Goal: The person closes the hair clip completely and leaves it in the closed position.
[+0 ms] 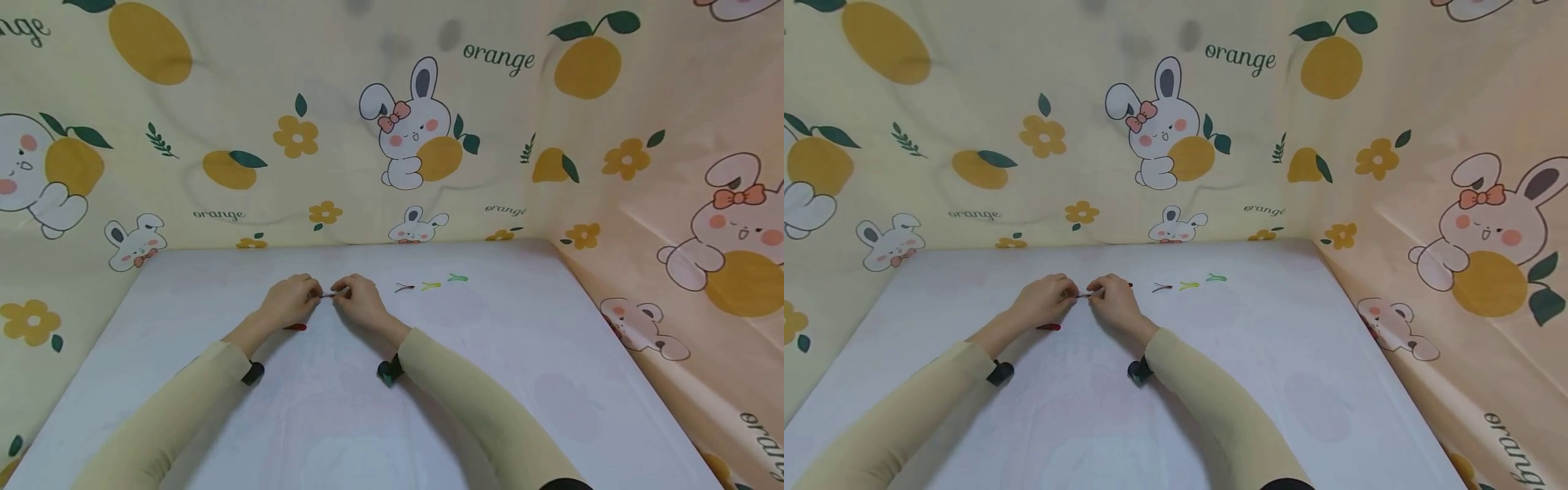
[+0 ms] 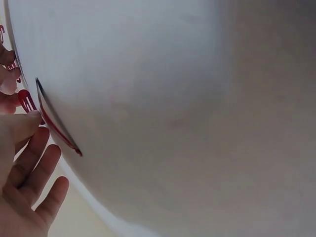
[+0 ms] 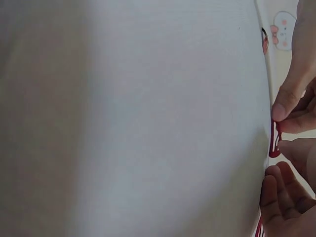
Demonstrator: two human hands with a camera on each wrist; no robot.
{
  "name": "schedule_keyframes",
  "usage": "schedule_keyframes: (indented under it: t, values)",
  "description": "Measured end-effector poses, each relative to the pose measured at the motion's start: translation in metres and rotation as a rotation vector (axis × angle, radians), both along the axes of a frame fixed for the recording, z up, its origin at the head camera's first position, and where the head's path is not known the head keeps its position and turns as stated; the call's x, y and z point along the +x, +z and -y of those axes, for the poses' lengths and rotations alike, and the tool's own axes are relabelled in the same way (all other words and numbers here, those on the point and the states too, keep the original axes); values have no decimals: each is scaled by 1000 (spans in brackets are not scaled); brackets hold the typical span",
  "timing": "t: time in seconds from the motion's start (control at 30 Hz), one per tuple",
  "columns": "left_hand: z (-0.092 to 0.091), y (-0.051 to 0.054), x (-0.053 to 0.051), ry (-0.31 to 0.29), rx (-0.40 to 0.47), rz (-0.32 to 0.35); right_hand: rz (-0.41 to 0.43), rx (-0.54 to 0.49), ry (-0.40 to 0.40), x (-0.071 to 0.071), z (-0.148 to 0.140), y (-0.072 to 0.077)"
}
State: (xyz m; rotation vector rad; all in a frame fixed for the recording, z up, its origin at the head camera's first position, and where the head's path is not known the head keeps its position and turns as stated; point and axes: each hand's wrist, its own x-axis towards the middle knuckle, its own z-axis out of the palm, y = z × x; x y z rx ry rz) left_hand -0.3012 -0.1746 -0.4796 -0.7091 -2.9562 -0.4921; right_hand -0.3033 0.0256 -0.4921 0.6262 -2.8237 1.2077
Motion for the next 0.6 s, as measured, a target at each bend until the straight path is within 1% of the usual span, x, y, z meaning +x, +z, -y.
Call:
schedule_keyframes:
  t: [0.1, 0.27, 0.43, 0.6]
  values:
    - [-2, 0, -1, 10, -8, 3, 17, 0, 6, -1, 0, 0]
    - [-5, 1, -1, 31, -16, 13, 14, 11, 28, -2, 0, 1]
    - [-7, 0, -2, 45, -12, 23, 9, 32, 41, -3, 0, 0]
    - [-8, -1, -1, 49, 5, 16, 3, 45, 45, -4, -1, -2]
